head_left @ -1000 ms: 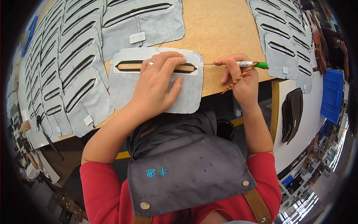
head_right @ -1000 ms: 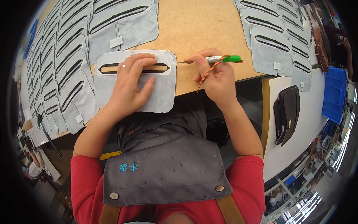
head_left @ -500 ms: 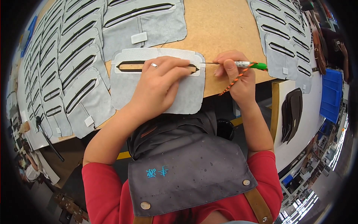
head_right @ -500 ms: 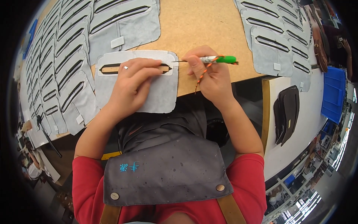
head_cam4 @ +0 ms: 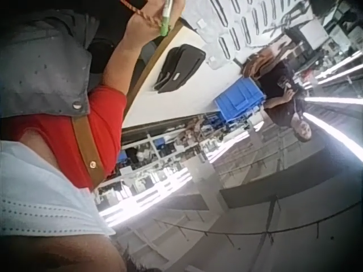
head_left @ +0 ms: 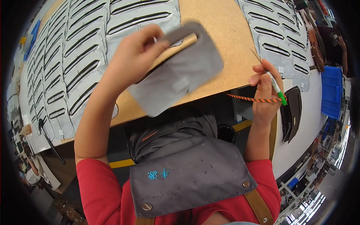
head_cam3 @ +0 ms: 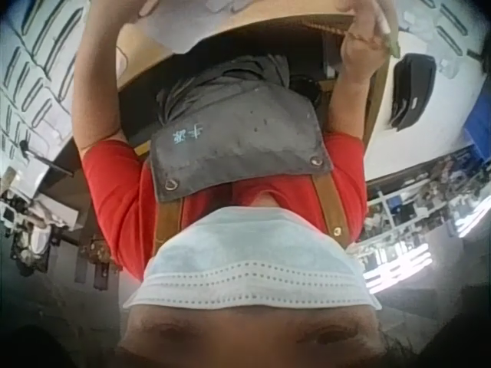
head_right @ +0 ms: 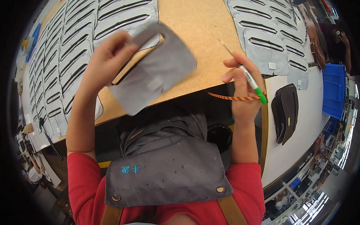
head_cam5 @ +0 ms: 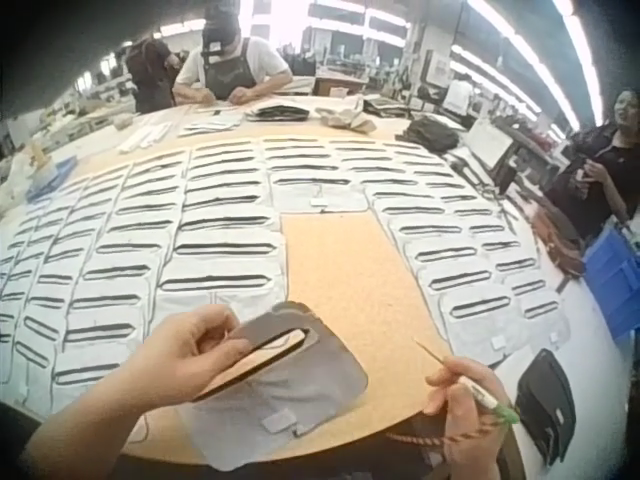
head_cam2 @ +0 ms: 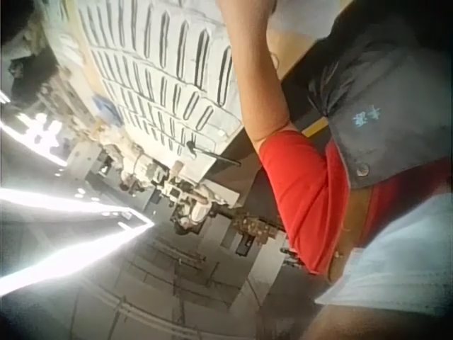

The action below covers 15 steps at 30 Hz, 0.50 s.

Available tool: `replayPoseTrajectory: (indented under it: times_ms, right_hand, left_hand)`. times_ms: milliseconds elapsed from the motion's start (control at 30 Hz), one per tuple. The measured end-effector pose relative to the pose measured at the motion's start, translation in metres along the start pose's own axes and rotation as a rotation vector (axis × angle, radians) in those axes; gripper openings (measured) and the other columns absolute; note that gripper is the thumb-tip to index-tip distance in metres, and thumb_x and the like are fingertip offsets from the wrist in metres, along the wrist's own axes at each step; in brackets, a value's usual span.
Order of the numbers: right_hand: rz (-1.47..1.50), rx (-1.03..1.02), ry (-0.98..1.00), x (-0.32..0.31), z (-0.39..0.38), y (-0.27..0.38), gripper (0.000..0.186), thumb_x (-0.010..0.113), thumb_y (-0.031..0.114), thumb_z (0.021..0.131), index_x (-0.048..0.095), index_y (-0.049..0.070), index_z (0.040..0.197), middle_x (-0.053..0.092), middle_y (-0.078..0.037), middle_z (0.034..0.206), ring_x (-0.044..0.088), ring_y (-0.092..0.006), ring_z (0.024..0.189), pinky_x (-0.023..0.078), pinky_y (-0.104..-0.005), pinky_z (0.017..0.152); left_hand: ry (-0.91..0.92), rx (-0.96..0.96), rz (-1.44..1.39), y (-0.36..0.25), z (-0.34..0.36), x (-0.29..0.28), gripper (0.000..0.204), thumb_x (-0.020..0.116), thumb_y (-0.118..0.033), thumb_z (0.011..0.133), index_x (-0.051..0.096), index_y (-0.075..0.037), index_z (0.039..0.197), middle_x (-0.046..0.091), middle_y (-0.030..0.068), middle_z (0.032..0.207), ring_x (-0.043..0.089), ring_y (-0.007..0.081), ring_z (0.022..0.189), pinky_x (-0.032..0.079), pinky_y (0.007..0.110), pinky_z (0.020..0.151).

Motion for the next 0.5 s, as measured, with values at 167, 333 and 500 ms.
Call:
replayPoseTrajectory:
  times_ms: [167, 333, 500]
  right_hand:
    - [-0.068, -0.088, -0.091, -0.02, -0.001, 0.013, 0.032, 0.053, 0.016, 0.094, 0.056, -0.007, 0.116, 0.062, -0.017, 0.098, 0.058, -0.0116, 0.074, 0.048, -0.0258, 0.071]
    - [-0.203, -0.077, 0.098, 0.013, -0.001, 0.005, 0.028, 0.055, 0.015, 0.093, 0.06, -0.004, 0.111, 0.063, -0.014, 0.1, 0.06, -0.0137, 0.079, 0.048, -0.0262, 0.072]
    - [0.046, 0.147, 0.188, 0.041, -0.009, -0.023, 0.021, 0.052, 0.016, 0.095, 0.062, -0.002, 0.098, 0.064, -0.007, 0.091, 0.061, -0.0122, 0.08, 0.047, -0.0245, 0.072]
  left_hand:
    - [-0.167, -0.143, -0.614, 0.024, -0.026, -0.003, 0.025, 0.055, -0.02, 0.092, 0.055, 0.001, 0.105, 0.053, -0.0008, 0.076, 0.046, 0.0047, 0.06, 0.038, 0.019, 0.053]
    - [-0.044, -0.375, -0.79, 0.06, -0.069, 0.038, 0.024, 0.047, -0.02, 0.096, 0.05, 0.001, 0.107, 0.062, 0.0095, 0.084, 0.058, 0.0102, 0.066, 0.047, 0.022, 0.058]
    - [0.316, -0.49, -0.578, 0.052, -0.096, 0.064, 0.022, 0.05, -0.02, 0.095, 0.056, 0.001, 0.1, 0.064, 0.0093, 0.077, 0.059, 0.0114, 0.06, 0.048, 0.024, 0.056]
Point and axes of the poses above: each hand's wrist, its own z-axis towards the middle knuckle, its own x-axis out of the palm, y = z × x, the point moved 10 cm from there along z, towards the middle knuckle
